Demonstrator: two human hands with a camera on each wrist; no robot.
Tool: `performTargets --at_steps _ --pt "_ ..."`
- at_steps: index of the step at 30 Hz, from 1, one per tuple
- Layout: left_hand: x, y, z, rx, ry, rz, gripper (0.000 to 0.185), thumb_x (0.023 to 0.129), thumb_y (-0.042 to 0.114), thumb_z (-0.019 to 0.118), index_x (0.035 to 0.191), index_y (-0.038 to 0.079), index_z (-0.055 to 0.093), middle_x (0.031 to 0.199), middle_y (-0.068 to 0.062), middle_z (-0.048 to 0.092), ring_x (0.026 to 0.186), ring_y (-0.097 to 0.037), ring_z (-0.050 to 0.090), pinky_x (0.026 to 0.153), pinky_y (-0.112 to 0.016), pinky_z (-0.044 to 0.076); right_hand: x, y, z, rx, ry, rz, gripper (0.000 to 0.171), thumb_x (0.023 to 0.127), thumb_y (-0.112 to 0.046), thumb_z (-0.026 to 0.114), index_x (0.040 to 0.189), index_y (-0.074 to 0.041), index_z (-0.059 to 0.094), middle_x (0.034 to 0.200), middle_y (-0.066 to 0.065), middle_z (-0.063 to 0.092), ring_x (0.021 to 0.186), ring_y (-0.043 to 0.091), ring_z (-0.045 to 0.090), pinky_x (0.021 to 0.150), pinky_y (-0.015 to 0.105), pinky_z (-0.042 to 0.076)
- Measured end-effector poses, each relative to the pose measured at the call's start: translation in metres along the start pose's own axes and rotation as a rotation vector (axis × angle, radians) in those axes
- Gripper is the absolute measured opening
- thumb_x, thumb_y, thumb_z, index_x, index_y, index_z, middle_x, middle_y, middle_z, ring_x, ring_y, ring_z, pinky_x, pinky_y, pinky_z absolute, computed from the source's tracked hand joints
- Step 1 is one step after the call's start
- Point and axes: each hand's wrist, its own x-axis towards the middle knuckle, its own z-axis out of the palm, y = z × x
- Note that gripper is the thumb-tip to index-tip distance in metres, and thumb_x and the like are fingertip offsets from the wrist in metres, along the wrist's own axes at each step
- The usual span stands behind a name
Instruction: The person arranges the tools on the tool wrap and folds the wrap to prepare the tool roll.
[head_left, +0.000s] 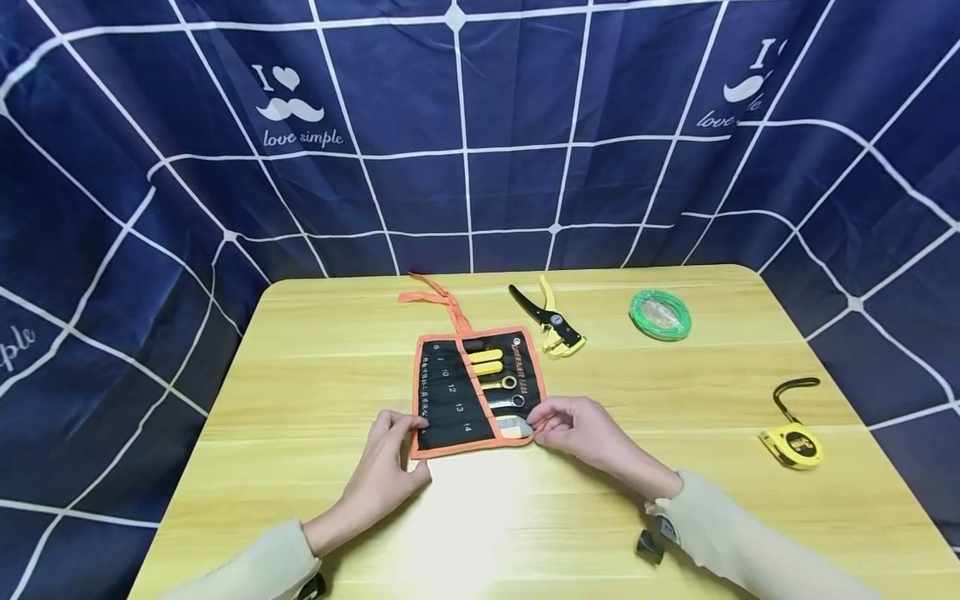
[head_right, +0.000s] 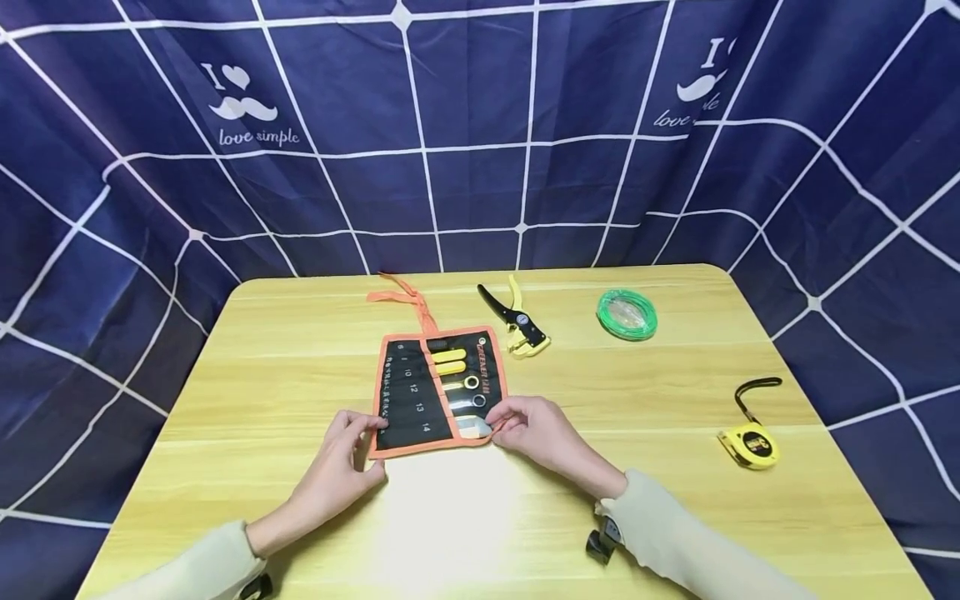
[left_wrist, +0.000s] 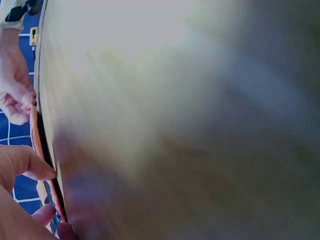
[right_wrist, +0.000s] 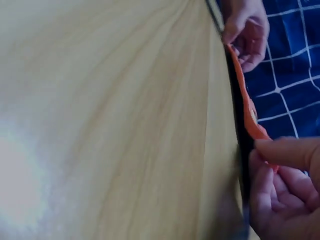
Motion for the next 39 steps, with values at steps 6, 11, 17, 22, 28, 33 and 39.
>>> performTargets --at_steps 6,11,17,22,28,33,39 --pt "0.002 -0.005 0.001 -0.030 0.022 0.006 0.036 0.084 0.000 0.083 0.119 0.009 0.079 0.115 0.001 0.057 0.108 -0.022 0.051 0.095 -0.043 0.048 0.004 0.001 -0.001 0.120 0.085 0.099 0.012 0.096 -0.003 0.082 0.107 0.000 0.080 0.093 0.008 0.078 0.080 0.020 0.072 0.073 0.026 0.058" --pt "0.011 -0.011 -0.005 -0.113 0.048 0.038 0.013 0.094 0.006 0.083 0.106 0.011 0.084 0.099 0.006 0.062 0.086 -0.015 0.053 0.076 -0.031 0.044 0.011 0.000 -0.004 0.262 0.108 0.163 0.017 0.101 -0.003 0.077 0.114 0.006 0.074 0.090 0.012 0.077 0.077 0.017 0.073 0.066 0.024 0.058" --pt "0.024 -0.011 -0.013 -0.130 -0.018 -0.020 0.009 0.102 0.013 0.079 0.095 0.009 0.083 0.089 0.007 0.063 0.081 -0.014 0.055 0.072 -0.030 0.046 0.019 -0.006 -0.005 0.063 0.155 0.073 0.021 0.101 -0.008 0.078 0.120 0.000 0.075 0.088 0.005 0.072 0.073 0.016 0.065 0.061 0.024 0.050" --pt "0.037 -0.012 -0.021 -0.112 -0.094 -0.080 0.029 0.108 0.020 0.072 0.080 0.012 0.072 0.070 0.006 0.056 0.064 -0.014 0.049 0.059 -0.029 0.039 0.023 -0.013 -0.001 -0.309 0.203 -0.149 0.041 0.092 0.003 0.083 0.132 -0.009 0.077 0.100 0.001 0.067 0.076 0.014 0.056 0.067 0.029 0.049" --pt "0.053 -0.036 -0.015 -0.117 -0.168 -0.109 0.047 0.109 0.040 0.069 0.067 0.020 0.068 0.053 0.008 0.049 0.046 -0.009 0.040 0.044 -0.028 0.031 0.029 -0.021 0.003 -0.434 0.106 -0.213 0.057 0.088 -0.002 0.089 0.143 -0.009 0.073 0.141 0.008 0.063 0.106 0.024 0.065 0.092 0.044 0.055" --pt "0.051 -0.025 -0.018 -0.132 -0.172 -0.084 0.052 0.109 0.039 0.067 0.062 0.019 0.066 0.051 0.007 0.047 0.045 -0.011 0.036 0.045 -0.030 0.028 0.035 -0.018 0.001 -0.481 0.034 -0.181 0.053 0.087 -0.008 0.092 0.137 -0.011 0.075 0.134 0.007 0.064 0.123 0.029 0.062 0.106 0.054 0.051" --pt "0.048 -0.014 -0.020 -0.107 -0.148 -0.121 0.042 0.105 0.031 0.069 0.065 0.018 0.065 0.058 0.006 0.052 0.050 -0.011 0.041 0.050 -0.031 0.032 0.038 -0.012 -0.001 -0.502 0.003 -0.227 0.044 0.087 -0.006 0.092 0.126 -0.014 0.075 0.121 0.001 0.067 0.113 0.024 0.065 0.100 0.051 0.053"
